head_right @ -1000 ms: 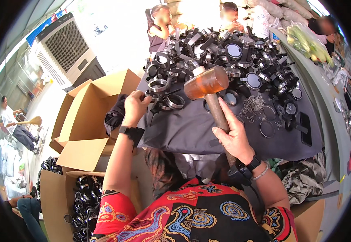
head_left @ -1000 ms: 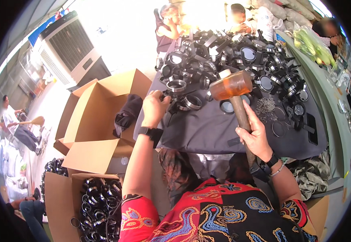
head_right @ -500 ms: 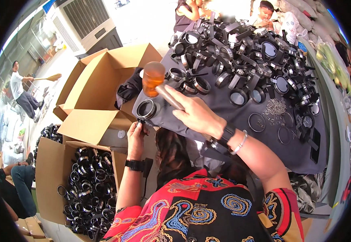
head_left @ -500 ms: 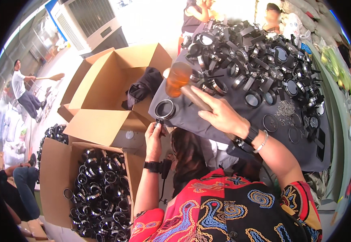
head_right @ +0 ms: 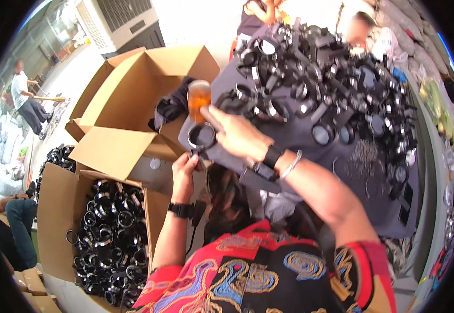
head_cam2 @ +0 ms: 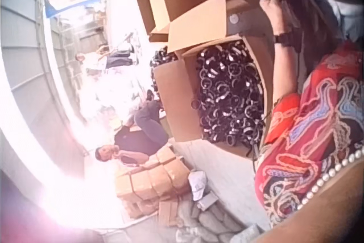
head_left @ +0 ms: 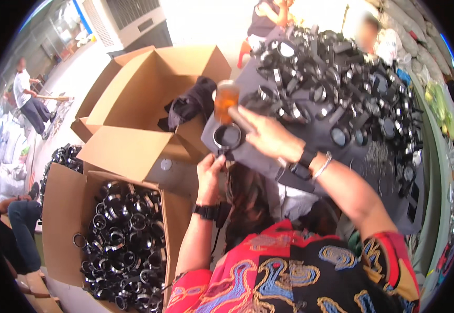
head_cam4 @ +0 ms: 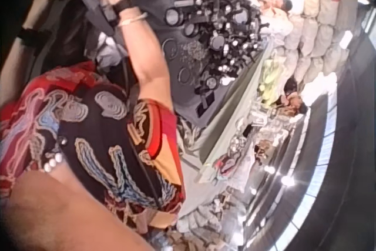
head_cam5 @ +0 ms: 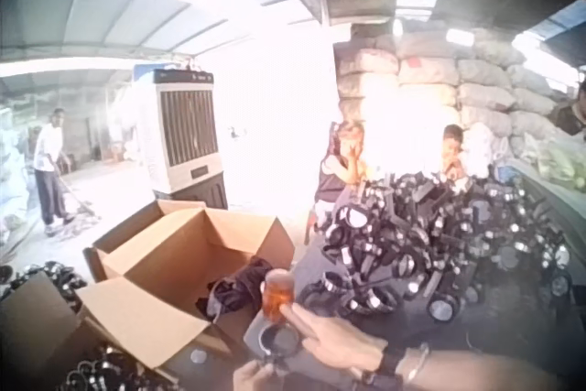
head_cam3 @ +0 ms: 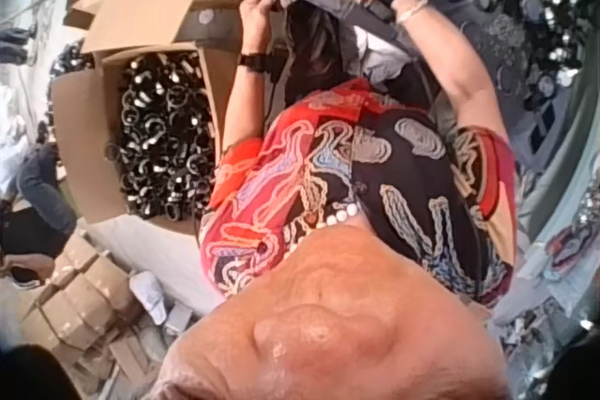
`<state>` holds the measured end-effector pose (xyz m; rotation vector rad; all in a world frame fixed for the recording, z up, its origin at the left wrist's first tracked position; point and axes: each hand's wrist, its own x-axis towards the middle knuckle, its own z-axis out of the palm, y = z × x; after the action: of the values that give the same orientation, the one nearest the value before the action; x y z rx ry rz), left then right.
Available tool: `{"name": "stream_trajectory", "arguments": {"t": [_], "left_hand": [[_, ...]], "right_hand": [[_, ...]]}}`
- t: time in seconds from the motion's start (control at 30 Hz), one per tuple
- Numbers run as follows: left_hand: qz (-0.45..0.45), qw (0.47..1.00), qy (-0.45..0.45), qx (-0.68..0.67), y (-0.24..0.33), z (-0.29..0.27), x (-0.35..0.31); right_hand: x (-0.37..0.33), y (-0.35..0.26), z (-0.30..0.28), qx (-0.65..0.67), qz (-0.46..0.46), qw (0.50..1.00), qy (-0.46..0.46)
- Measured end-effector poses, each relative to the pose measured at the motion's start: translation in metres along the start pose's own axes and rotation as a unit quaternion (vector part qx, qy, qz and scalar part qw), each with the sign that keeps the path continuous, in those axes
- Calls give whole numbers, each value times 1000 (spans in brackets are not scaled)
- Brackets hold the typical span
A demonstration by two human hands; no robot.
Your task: The person assembles magnifying glasses by picking up a handle and a lens, fitting them together, and occasionally using a hammer to secure the lens into the handle. The person places the finished magnifying glasses into a cardboard box.
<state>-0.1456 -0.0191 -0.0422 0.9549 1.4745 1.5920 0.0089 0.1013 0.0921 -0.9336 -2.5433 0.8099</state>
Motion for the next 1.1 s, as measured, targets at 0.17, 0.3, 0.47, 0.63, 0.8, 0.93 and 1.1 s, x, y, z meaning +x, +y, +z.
{"name": "stream_trajectory", "arguments": {"t": [0.17,0.3,0.47,0.63,0.8,0.93,1.1], "left_hand": [[-13,994,0,-107,-16,-7,-4],[-20,995,-18,-95,-13,-1,-4],[-10,992,-23,-127,-16,-7,-4],[-8,994,-24,-107,-17,-5,-3],[0,995,-31,-97,-7,-2,8],[-12,994,-32,-101,-16,-6,-3],[-51,990,-34,-130,-5,-2,-3]], "right_hand": [[-13,-18,-32,89,-140,973,164],[-46,7,8,62,43,996,49],[-67,6,-9,110,51,991,59],[-86,-8,-21,97,-90,976,171],[-112,21,18,84,-46,992,82],[-106,-4,-6,79,-132,978,142],[-98,5,20,-121,-127,984,12]]}}
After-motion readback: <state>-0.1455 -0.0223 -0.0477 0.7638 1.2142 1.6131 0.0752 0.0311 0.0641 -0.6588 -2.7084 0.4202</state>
